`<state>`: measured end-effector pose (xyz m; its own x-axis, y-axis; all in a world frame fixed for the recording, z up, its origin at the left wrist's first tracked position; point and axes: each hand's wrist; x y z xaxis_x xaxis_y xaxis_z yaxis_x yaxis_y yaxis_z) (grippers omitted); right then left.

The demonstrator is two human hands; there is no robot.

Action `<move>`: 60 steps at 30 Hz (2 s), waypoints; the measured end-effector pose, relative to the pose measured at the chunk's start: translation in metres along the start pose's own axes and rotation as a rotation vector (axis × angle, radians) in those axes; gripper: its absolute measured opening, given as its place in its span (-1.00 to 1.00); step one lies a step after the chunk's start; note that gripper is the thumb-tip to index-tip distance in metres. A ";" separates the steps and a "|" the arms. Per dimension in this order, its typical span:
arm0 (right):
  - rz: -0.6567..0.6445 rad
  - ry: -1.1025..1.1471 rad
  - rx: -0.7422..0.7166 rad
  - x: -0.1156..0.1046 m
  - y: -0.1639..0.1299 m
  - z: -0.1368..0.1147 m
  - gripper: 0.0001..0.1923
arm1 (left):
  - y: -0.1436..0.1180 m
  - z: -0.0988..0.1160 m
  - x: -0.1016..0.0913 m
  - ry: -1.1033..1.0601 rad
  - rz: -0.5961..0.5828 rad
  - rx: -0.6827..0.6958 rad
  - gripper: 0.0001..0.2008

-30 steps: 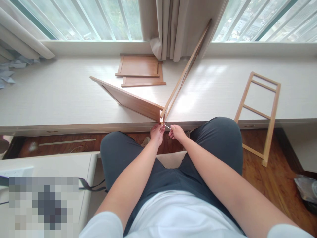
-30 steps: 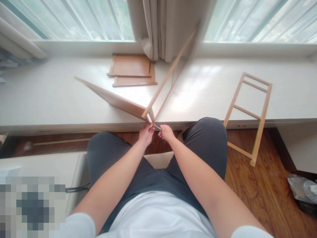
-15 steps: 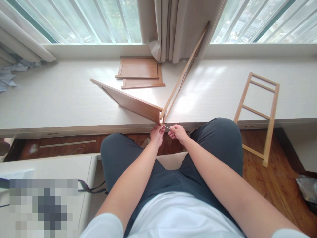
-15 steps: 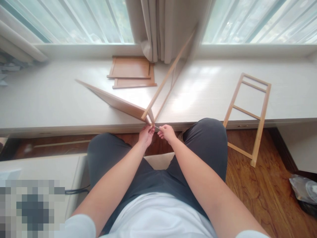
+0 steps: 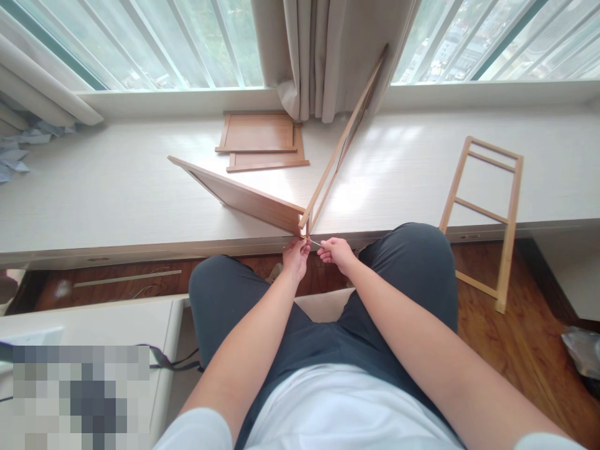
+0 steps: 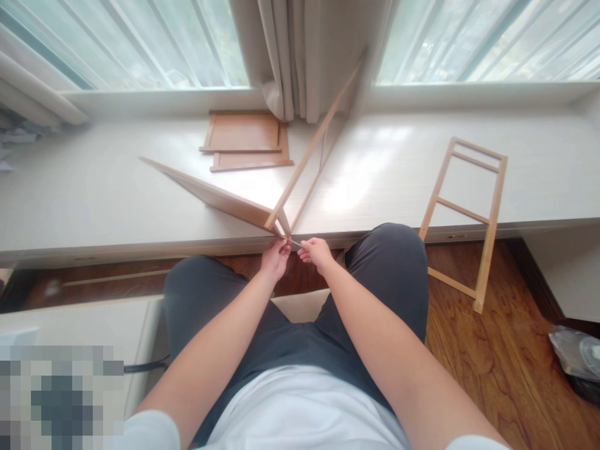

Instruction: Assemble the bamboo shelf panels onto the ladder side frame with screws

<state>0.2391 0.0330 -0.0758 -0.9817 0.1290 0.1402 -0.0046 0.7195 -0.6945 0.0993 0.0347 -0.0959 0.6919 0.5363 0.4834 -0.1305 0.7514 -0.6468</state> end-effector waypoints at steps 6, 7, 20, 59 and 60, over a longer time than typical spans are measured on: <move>-0.063 0.040 0.187 0.000 -0.002 -0.005 -0.69 | 0.000 -0.001 0.000 0.000 0.005 -0.002 -0.83; -0.066 0.046 0.202 0.000 -0.002 -0.006 -0.68 | 0.000 -0.001 0.000 -0.001 0.004 -0.002 -0.82; 0.042 -0.176 -0.057 -0.002 0.005 0.003 -0.72 | 0.000 0.000 0.001 -0.023 0.012 -0.011 -0.81; 0.026 -0.712 -0.615 -0.006 -0.012 0.002 -0.81 | 0.002 -0.001 -0.002 -0.022 -0.006 -0.001 -0.79; 0.025 -0.717 -0.617 -0.006 -0.013 0.002 -0.81 | 0.002 -0.001 -0.002 -0.020 -0.006 0.000 -0.79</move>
<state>0.2446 0.0218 -0.0692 -0.8639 -0.1531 -0.4798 -0.0815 0.9826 -0.1669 0.0982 0.0346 -0.0990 0.6780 0.5394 0.4993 -0.1265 0.7548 -0.6437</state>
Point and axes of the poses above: each hand's wrist, its own y-axis towards the middle knuckle, its own x-axis out of the palm, z = x × y, and after that the axes turned 3 degrees about y, right-handed
